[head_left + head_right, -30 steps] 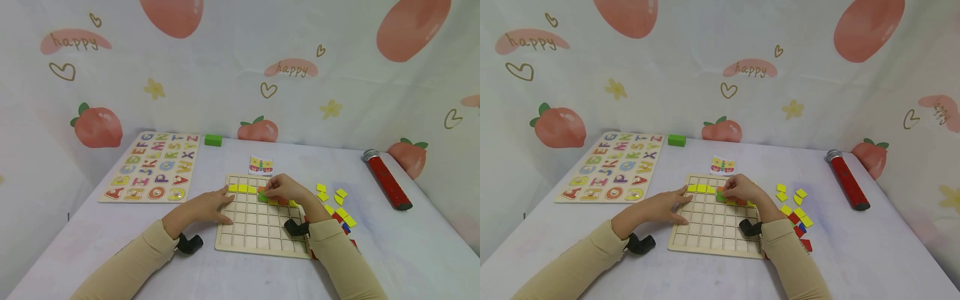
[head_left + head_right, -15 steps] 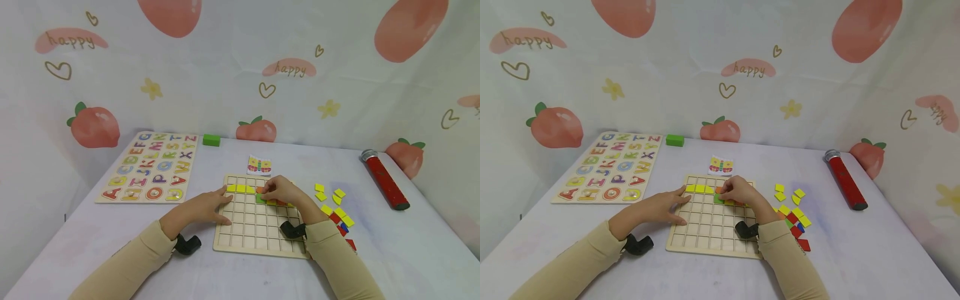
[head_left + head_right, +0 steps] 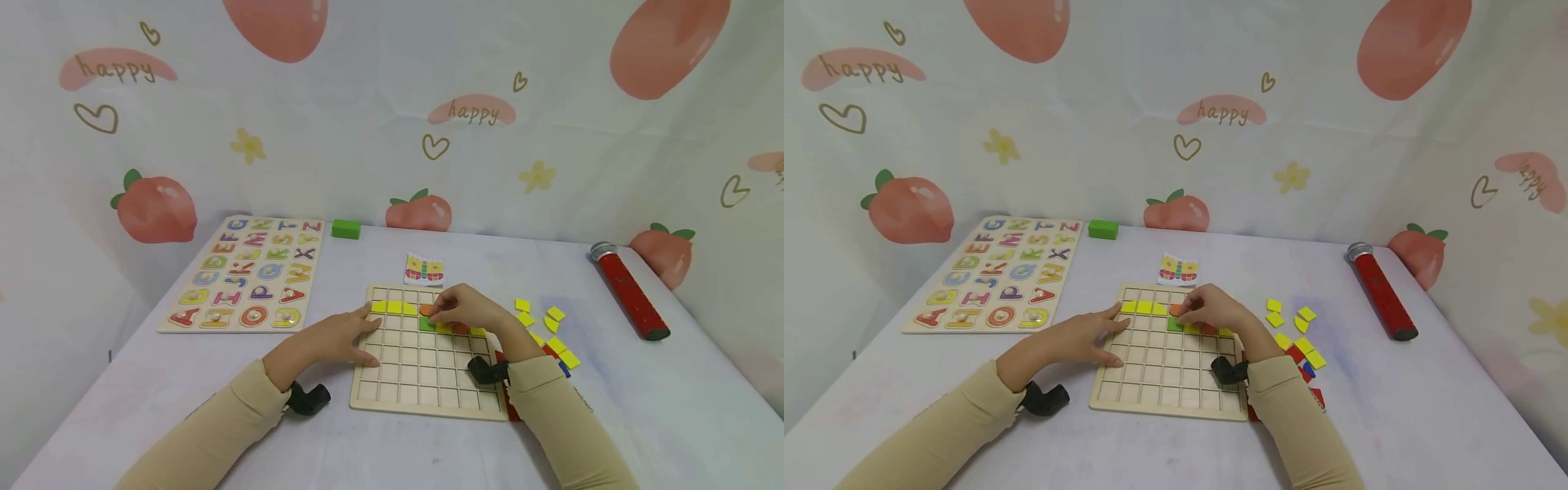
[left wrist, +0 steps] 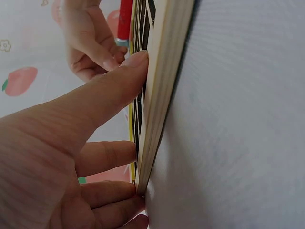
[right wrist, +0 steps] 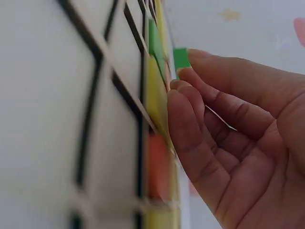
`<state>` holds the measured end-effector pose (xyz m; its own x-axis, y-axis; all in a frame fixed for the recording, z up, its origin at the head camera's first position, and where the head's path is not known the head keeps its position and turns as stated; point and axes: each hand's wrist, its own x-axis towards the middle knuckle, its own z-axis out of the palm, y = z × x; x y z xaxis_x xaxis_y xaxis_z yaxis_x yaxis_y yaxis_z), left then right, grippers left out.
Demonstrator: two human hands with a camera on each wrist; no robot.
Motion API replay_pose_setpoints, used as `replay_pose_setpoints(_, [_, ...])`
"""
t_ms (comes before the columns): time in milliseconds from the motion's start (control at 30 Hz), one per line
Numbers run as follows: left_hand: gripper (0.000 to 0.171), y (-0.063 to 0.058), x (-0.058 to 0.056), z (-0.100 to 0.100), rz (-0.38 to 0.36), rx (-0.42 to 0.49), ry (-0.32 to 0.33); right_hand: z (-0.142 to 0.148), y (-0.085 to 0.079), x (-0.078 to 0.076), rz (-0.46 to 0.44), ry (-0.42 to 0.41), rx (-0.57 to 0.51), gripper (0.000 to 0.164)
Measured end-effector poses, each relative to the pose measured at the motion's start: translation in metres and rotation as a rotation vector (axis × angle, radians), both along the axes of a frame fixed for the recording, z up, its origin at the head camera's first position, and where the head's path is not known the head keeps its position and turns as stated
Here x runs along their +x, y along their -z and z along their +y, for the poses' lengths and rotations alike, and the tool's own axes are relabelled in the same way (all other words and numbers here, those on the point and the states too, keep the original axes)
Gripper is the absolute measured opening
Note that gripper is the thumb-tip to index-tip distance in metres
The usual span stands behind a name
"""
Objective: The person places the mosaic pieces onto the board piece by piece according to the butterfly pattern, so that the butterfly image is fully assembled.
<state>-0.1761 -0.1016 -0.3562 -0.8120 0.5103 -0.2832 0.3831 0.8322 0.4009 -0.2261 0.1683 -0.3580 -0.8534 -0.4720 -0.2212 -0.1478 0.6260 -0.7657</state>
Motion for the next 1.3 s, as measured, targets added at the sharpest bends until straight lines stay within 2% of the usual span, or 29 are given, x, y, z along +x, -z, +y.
replay_pose_setpoints(133, [0.078,-0.001,0.001,0.0,0.0,0.003,-0.005,0.019,-0.01,-0.001,-0.01,0.067,-0.01,0.02])
replay_pose_setpoints(267, [0.079,-0.001,0.0,0.0,-0.004,0.005,-0.003,0.044,-0.016,-0.001,0.021,0.151,-0.024,0.025])
replay_pose_setpoints(433, [0.079,0.0,0.0,0.001,-0.002,0.003,0.003,0.078,-0.016,-0.001,0.059,0.266,0.005,0.035])
replay_pose_setpoints(733, [0.078,0.0,0.0,0.002,-0.001,0.011,0.001,0.116,-0.008,-0.003,-0.009,0.464,0.092,0.045])
replay_pose_setpoints(1033, [0.079,0.001,0.001,0.0,-0.001,0.008,-0.007,0.127,0.006,-0.006,-0.083,0.546,0.074,0.045])
replay_pose_setpoints(1300, [0.079,0.001,0.0,0.0,-0.005,0.007,-0.007,0.13,0.012,-0.003,-0.079,0.567,0.081,0.04])
